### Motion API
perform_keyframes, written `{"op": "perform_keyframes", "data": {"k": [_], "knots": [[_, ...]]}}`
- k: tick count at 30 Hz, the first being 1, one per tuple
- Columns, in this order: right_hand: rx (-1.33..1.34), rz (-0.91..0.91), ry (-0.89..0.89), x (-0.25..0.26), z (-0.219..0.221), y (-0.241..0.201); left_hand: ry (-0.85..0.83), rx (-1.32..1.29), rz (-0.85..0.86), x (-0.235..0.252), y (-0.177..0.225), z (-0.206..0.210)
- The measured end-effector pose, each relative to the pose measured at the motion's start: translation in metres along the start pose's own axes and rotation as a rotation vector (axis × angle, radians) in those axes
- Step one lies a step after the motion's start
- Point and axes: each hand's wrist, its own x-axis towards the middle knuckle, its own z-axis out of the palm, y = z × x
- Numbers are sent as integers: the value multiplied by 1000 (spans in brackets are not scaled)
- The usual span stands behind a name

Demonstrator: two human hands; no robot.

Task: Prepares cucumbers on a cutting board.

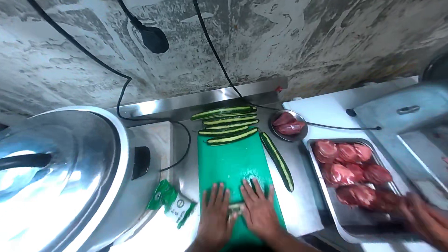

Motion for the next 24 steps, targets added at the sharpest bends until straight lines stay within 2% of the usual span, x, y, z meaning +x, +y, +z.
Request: {"op": "perform_keyframes", "data": {"k": [2, 3, 4, 7, 8, 10, 13, 15, 17, 21, 22, 24], "knots": [[5, -44, 41, -14, 5, 1, 35, 13, 50, -15, 3, 5], [1, -28, 24, 0, 3, 1, 32, 34, 36, -3, 0, 4], [3, 29, -16, 25, -3, 2, -2, 66, -14, 21, -6, 1], [46, 341, -288, 116, -30, 3, -259, 113, -276, 111, -21, -20], [37, 387, -305, 127, -31, 5, -279, 121, -306, 121, -20, -20], [12, 313, -257, 107, -26, 1, -225, 130, -256, 100, -14, -16], [-7, 61, -12, 7, 0, -8, 9, 70, -36, 16, 3, 1], [-17, -30, 80, -22, 10, -6, 88, 23, 39, -13, 8, 8], [-15, -20, 18, 5, 4, -3, 3, 47, 7, 9, 3, 2], [54, 343, -270, 124, -27, 7, -293, 70, -285, 125, -18, -21], [41, 372, -278, 133, -27, 9, -296, 75, -315, 133, -19, -19], [16, 290, -236, 114, -23, 4, -262, 87, -287, 113, -14, -17]]}}
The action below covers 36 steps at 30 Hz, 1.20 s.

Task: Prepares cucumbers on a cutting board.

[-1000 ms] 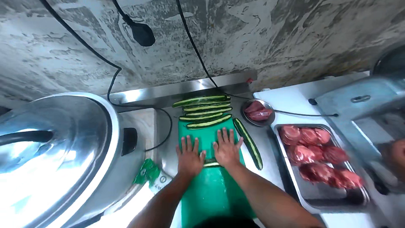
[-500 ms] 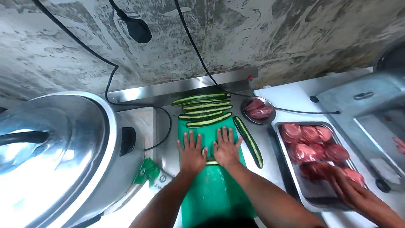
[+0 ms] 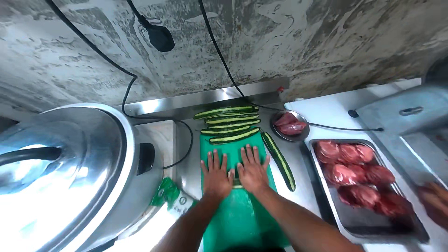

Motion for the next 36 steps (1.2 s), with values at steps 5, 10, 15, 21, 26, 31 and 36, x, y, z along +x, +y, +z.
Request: {"op": "perform_keyframes", "data": {"k": [5, 10, 15, 21, 26, 31, 36], "knots": [[-36, -344, 296, -115, 60, 26, 290, -52, 295, -115, -5, 52], [33, -55, 22, -25, 5, 3, 28, -1, 121, -21, -1, 6], [56, 105, -7, 20, -12, -4, -10, 11, -11, 20, 1, -8], [-18, -108, 138, -51, 29, 11, 85, 4, 156, -41, 1, 17], [48, -332, 269, -118, 61, 30, 280, -67, 403, -109, -19, 49], [27, -391, 286, -138, 67, 39, 322, -104, 456, -132, -36, 64], [56, -93, 127, -66, 29, 18, 248, -112, 208, -65, -32, 35]]}}
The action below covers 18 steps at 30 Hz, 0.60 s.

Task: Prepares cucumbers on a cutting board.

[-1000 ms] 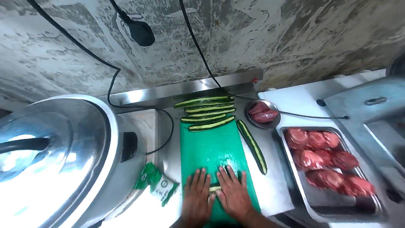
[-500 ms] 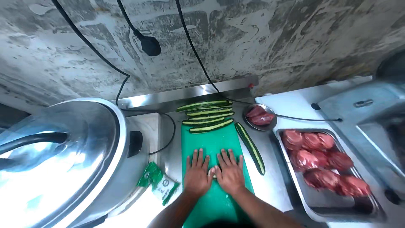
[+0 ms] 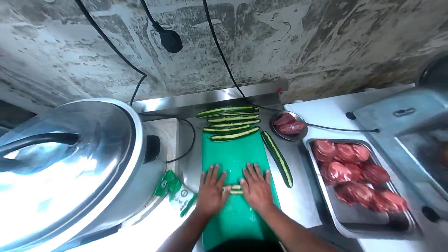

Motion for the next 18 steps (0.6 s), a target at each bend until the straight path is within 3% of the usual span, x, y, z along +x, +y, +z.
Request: {"op": "perform_keyframes", "data": {"k": [3, 5, 10, 12, 14, 18], "knots": [[57, 231, -149, 42, -18, -8, -155, -8, -238, 43, -1, -11], [27, 195, -153, 36, -15, -7, -217, -15, -260, 44, 1, -11], [51, -172, 143, -54, 23, 12, -4, -52, 31, -42, 8, 2], [27, -207, 184, -64, 31, 15, 17, -48, 76, -57, 9, 5], [-12, -139, 142, -37, 25, 9, -48, -8, 28, -32, 7, 2], [-5, 208, -163, 68, -24, -10, -289, 35, -299, 79, -2, -22]]}}
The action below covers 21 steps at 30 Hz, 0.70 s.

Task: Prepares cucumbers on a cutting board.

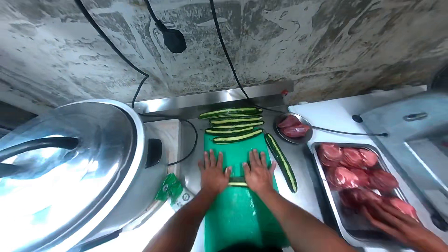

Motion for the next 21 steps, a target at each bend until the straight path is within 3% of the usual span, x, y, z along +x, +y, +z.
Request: {"op": "perform_keyframes", "data": {"k": [3, 5, 7, 9, 11, 14, 16, 18, 21], "knots": [[-29, 18, -28, 15, -7, -5, 60, 37, -14, 14, 3, -1], [-23, -100, -39, -18, 10, 5, 101, 23, 64, -20, -4, 17], [-27, -278, 137, -68, 42, 23, 185, 2, 178, -68, -10, 40], [-57, -365, 268, -84, 56, 30, 270, 11, 238, -84, -11, 50], [-55, -320, 251, -62, 46, 23, 246, 33, 193, -63, -6, 41], [-37, -88, 28, 8, 1, -1, 104, 48, 33, 8, 8, 1], [-56, -31, 0, 26, -10, -7, 159, 57, 3, 23, 12, -3], [-66, -102, 50, 5, 0, -2, 231, 54, 38, 2, 9, 9], [-68, -350, 309, -77, 50, 22, 370, 21, 230, -70, -2, 49]]}}
